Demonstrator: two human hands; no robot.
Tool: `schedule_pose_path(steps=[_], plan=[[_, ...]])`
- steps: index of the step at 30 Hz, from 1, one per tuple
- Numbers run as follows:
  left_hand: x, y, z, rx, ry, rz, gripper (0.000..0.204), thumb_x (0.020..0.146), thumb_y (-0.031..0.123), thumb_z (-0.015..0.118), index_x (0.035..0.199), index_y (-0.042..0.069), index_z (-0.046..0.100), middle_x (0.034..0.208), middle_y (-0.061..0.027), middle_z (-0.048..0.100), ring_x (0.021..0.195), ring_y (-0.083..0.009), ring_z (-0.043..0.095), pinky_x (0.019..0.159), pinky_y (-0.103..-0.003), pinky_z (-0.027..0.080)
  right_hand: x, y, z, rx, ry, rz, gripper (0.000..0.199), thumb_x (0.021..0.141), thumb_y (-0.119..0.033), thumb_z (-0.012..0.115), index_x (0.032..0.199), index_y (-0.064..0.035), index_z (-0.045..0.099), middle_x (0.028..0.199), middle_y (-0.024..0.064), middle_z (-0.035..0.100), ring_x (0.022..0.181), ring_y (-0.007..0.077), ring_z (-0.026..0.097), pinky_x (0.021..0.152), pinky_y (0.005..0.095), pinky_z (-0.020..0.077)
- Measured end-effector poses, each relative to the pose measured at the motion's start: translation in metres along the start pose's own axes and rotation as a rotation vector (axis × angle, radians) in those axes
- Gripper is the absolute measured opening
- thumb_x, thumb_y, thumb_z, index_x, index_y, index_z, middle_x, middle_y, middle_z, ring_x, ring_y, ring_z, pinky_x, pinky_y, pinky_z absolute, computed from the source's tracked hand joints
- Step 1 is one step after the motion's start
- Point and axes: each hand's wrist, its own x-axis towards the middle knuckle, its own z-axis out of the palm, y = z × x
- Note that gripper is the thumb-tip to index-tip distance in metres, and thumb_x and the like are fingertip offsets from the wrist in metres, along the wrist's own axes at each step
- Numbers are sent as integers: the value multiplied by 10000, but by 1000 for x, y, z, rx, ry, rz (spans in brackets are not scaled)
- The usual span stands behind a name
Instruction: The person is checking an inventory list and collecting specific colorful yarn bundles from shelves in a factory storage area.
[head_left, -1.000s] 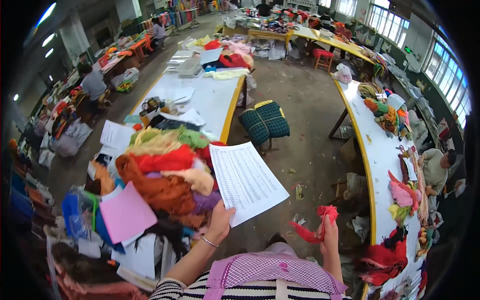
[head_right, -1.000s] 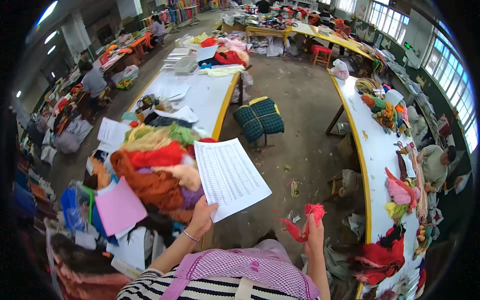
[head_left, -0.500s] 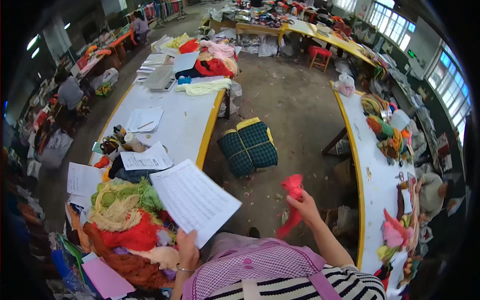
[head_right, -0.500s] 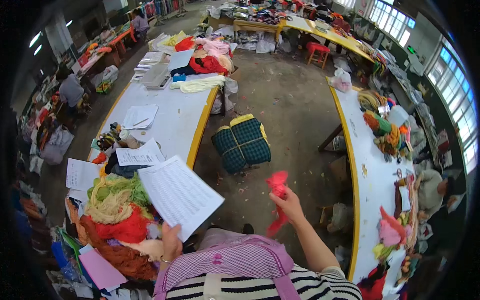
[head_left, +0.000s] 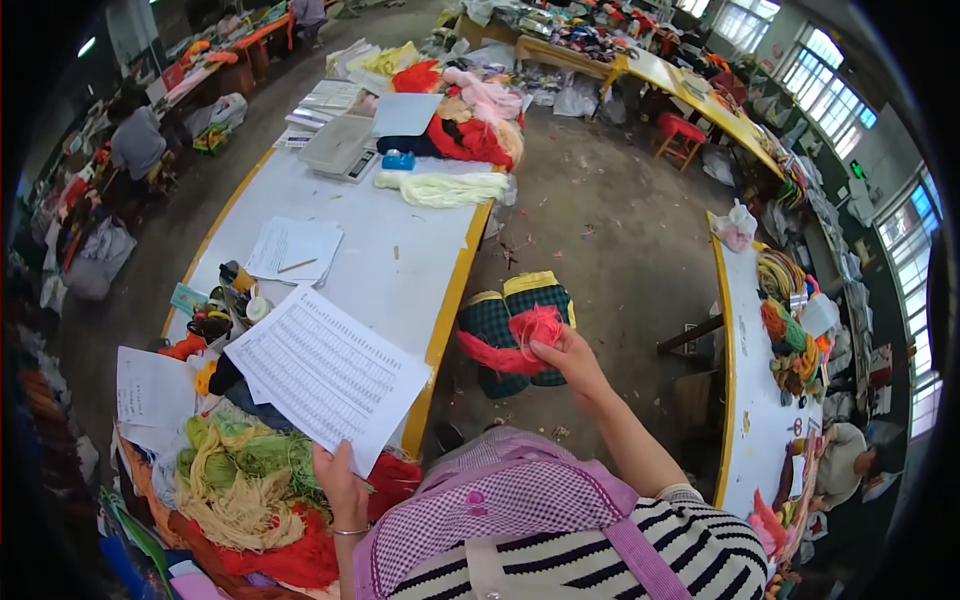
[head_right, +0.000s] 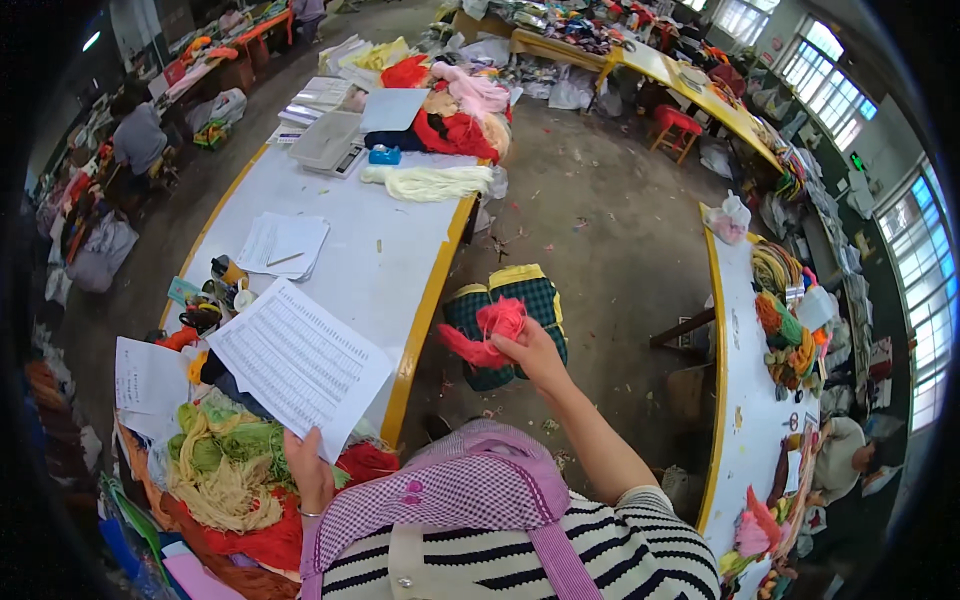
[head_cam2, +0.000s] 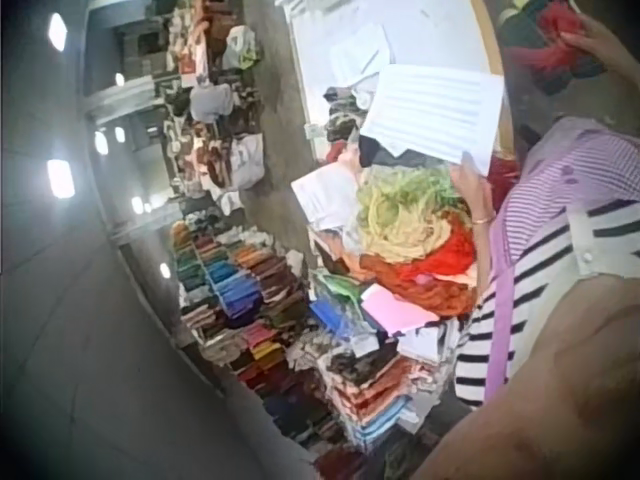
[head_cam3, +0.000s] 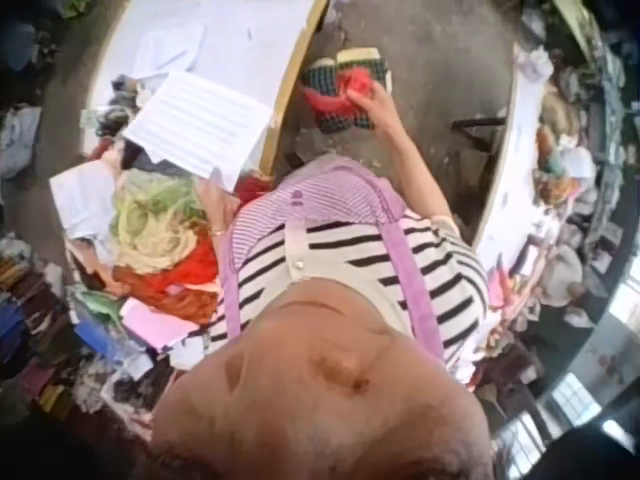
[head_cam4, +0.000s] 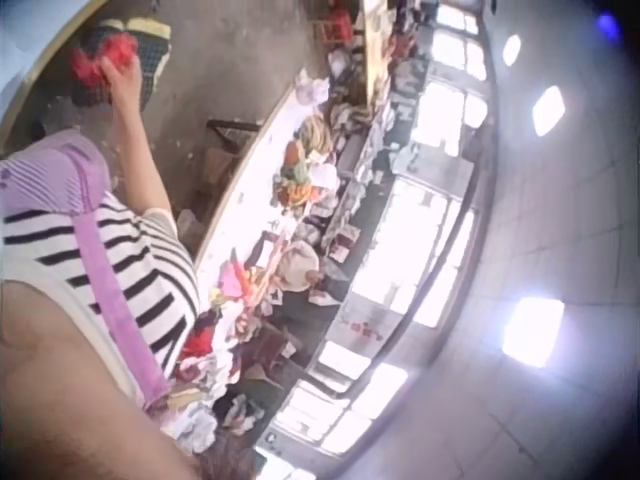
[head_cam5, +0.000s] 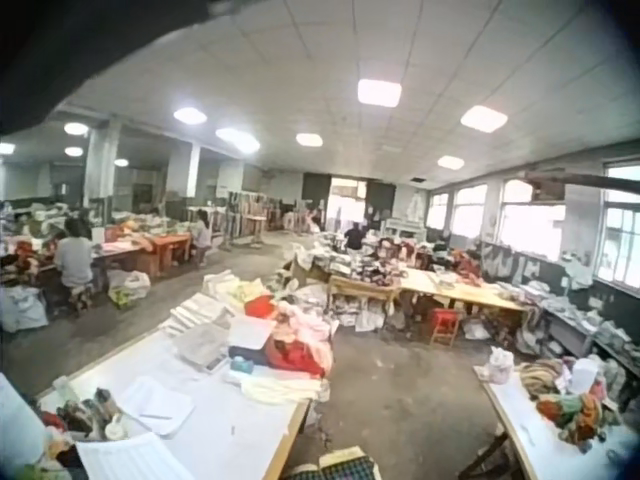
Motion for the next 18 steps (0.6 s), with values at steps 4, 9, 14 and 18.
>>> schedule_pose_path(steps=[4, 9, 14, 18], plan=[[15, 11, 7, 2, 24, -36, 363, 842, -92, 456, 1203, -59, 443, 1163, -123, 549, 1031, -187, 545, 923, -305, 419, 50, -9, 24, -45, -46, 64, 366, 846, -131, 656, 1164, -43, 500, 972, 14, 620, 840, 92, 605, 697, 228, 494], [14, 5, -3, 169, 209, -4, 380, 851, -55, 459, 1229, -54, 433, 1152, -140, 552, 1013, -181, 538, 917, -295, 401, 131, -18, 46, -69, -148, 97, 297, 841, -120, 650, 1107, -68, 530, 910, -5, 617, 781, 61, 594, 631, 192, 488], [-1, -10, -7, 368, 360, 32, 399, 887, -29, 430, 1283, -57, 392, 1157, -139, 543, 1020, -173, 529, 902, -287, 408, 231, -26, 62, -86, -189, 72, 229, 821, -123, 663, 1030, -89, 577, 842, -12, 622, 678, 64, 589, 571, 187, 486], [6, -42, 0, 446, 419, 17, 409, 894, -19, 427, 1298, -60, 384, 1166, -135, 542, 1020, -172, 529, 892, -282, 410, 351, -37, 67, -50, -121, 16, 176, 806, -123, 676, 954, -70, 597, 819, -8, 623, 640, 69, 587, 547, 192, 496]])
